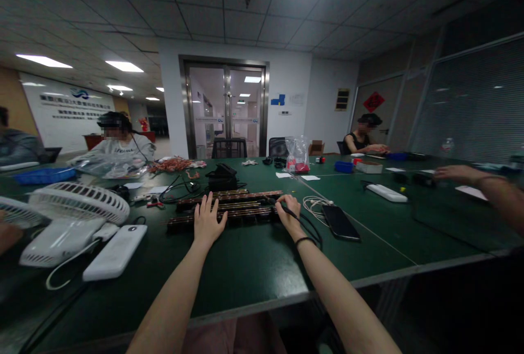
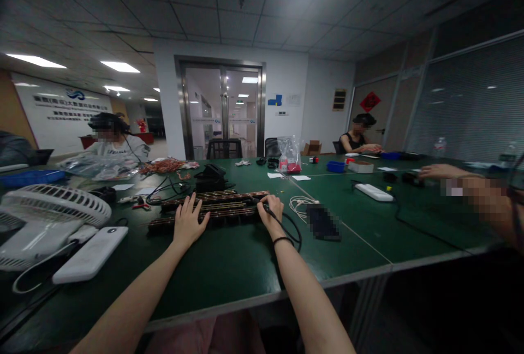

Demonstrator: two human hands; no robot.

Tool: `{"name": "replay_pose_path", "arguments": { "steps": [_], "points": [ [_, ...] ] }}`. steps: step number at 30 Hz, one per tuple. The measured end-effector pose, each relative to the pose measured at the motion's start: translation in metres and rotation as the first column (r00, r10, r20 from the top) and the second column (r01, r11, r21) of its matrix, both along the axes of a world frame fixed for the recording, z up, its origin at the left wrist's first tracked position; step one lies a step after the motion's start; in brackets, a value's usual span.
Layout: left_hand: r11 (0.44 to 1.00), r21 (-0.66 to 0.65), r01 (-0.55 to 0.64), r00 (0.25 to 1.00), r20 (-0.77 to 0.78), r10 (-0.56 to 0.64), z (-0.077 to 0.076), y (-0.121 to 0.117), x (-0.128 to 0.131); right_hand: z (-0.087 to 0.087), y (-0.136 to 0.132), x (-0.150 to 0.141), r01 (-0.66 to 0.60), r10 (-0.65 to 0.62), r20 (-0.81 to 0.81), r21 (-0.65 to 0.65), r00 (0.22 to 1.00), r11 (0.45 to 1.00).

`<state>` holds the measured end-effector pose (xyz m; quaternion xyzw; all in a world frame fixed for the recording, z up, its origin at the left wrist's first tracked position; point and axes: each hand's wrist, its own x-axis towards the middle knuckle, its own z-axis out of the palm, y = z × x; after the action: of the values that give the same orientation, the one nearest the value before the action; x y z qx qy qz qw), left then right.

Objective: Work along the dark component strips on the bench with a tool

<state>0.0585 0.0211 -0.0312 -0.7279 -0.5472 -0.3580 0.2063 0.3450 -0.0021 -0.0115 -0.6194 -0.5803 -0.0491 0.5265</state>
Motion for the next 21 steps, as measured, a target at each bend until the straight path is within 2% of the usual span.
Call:
{"name": "replay_pose_path", "arguments": {
  "steps": [6, 14, 21],
  "points": [
    [1.0, -0.004, -0.009, 1.0, 0.023, 0.009, -0.004, 0.004, -0.001, -0.005, 0.004, 0.001, -0.011, 0.011, -0.004, 0.003, 1.0, 1.0],
    [1.0, -0.004, -0.031, 0.996, 0.08, 0.031, -0.007, 0.009, -0.005, -0.012, 0.009, 0.004, 0.053, -0.049, 0.056, -0.085, 0.997, 0.995],
    [0.999, 0.016, -0.046, 0.993, 0.108, 0.044, -0.008, 0.012, -0.006, -0.018, 0.017, 0.005, 0.082, -0.073, 0.096, -0.099, 0.993, 0.992]
  ]
}}
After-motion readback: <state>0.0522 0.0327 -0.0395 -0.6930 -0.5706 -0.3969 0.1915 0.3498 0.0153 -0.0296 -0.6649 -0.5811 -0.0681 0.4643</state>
